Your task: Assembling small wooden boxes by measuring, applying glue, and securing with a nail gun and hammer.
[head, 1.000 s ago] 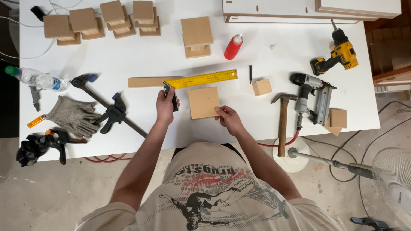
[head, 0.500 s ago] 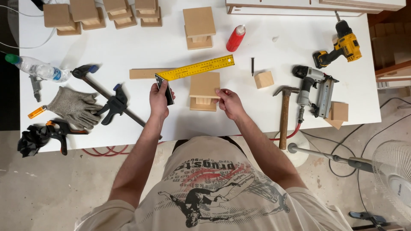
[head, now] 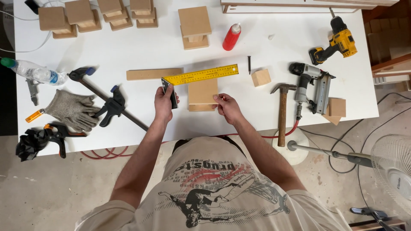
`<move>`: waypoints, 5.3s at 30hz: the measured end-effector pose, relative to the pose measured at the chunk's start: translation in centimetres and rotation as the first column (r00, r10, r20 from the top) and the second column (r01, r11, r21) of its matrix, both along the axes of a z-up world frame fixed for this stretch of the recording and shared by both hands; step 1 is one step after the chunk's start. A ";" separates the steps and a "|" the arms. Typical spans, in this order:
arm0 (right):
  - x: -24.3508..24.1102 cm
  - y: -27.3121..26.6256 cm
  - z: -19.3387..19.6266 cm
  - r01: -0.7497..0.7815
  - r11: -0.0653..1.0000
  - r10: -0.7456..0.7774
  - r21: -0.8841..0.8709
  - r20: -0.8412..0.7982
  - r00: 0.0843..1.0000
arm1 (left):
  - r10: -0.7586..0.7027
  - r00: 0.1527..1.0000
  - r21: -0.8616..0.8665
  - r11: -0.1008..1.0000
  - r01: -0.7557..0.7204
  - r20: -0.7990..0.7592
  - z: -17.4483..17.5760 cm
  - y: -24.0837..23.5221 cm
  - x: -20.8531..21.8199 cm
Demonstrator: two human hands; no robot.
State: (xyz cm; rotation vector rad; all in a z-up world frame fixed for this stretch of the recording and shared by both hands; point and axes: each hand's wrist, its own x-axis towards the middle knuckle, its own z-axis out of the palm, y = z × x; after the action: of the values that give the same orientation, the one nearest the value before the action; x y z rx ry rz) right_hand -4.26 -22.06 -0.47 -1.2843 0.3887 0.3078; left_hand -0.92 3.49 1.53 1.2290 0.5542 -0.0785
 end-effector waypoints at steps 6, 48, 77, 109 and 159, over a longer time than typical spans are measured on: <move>-0.6 -0.2 -1.6 -0.007 1.000 0.007 0.009 -0.005 1.000 | -0.016 1.000 -0.002 1.000 0.016 -0.013 -0.2 -0.7 -0.5; -2.1 -2.4 2.3 -0.196 0.686 0.130 -0.700 -0.148 0.981 | -0.179 0.980 0.099 0.977 0.187 -0.090 -1.1 -6.9 -1.2; 4.4 1.6 0.2 0.036 0.659 0.442 -0.751 0.426 0.789 | -0.362 0.923 0.128 0.917 0.378 -0.131 -1.3 -6.0 0.0; 4.1 1.8 -1.7 0.302 0.547 0.489 -0.781 0.591 0.641 | -0.377 0.916 0.148 0.907 0.395 -0.134 -2.4 -6.0 0.2; 3.9 1.8 -1.5 0.292 0.547 0.482 -0.785 0.580 0.657 | -0.377 0.917 0.160 0.905 0.394 -0.128 -1.6 -6.0 -0.1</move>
State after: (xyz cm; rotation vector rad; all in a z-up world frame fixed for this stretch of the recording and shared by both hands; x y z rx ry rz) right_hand -0.33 -20.21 -1.93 -2.2791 -0.3721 -0.4322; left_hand -1.00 -2.54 -0.03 1.5103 0.3974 -0.4315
